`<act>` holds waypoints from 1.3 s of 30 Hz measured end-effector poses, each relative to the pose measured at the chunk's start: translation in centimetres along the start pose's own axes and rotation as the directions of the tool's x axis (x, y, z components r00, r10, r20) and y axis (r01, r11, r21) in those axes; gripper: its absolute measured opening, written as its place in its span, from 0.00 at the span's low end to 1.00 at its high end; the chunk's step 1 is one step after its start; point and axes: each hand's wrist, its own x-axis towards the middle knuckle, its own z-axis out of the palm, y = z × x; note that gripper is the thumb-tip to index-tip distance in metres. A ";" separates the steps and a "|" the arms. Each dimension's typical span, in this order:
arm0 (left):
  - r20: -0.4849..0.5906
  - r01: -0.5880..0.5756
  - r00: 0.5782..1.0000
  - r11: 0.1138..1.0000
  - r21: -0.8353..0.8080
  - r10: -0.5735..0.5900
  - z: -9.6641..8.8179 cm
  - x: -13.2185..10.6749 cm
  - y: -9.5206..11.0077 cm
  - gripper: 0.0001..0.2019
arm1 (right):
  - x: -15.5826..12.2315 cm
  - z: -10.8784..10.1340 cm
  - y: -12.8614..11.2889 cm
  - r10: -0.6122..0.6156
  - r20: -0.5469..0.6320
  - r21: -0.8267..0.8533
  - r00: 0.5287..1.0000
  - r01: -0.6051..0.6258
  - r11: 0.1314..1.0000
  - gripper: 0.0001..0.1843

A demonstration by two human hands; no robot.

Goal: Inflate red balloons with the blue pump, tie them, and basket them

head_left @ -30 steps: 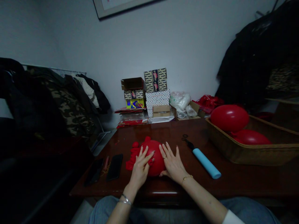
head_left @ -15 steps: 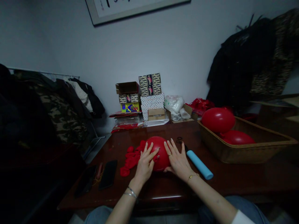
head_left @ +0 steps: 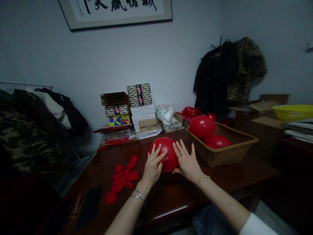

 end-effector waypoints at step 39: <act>-0.059 -0.329 0.944 0.927 -0.181 0.324 11.2 16.1 11.1 0.21 | -2.6 -4.9 17.4 0.233 -0.150 -0.225 0.961 -0.263 0.938 0.55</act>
